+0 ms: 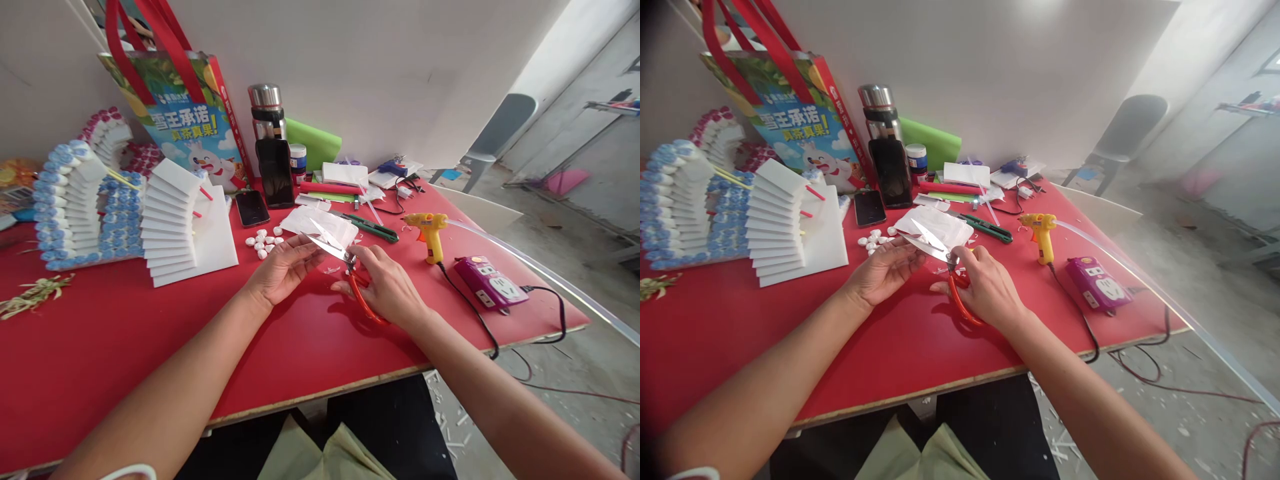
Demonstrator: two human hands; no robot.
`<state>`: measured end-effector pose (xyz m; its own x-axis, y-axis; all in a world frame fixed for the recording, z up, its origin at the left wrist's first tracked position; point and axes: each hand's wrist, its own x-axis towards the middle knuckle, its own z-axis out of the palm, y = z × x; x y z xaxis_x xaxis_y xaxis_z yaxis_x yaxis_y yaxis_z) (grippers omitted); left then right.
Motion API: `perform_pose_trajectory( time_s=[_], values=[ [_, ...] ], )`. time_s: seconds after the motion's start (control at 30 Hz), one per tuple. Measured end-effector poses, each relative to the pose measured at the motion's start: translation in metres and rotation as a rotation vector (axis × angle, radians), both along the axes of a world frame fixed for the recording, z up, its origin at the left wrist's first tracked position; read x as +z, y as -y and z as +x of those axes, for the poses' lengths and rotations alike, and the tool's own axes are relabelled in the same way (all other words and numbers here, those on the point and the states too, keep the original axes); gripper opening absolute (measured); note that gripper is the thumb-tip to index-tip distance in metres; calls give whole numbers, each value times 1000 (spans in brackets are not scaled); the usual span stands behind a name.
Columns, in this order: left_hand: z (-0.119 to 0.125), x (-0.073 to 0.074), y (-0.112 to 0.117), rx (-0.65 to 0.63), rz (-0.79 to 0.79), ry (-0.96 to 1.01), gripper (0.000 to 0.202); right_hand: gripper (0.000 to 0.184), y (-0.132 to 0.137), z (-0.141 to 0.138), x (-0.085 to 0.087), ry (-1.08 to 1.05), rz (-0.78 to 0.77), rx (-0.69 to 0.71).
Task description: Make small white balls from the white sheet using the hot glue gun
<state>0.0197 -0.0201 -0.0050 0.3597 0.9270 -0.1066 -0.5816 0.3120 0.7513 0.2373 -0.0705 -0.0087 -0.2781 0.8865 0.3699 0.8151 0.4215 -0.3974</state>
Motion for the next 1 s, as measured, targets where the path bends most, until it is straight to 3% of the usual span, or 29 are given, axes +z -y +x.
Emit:
perform_pose_trajectory(
  time_s=[1.0],
  values=[
    [-4, -2, -2, -18, -70, -41, 10, 38, 3, 4, -7, 101, 128, -30]
  ],
)
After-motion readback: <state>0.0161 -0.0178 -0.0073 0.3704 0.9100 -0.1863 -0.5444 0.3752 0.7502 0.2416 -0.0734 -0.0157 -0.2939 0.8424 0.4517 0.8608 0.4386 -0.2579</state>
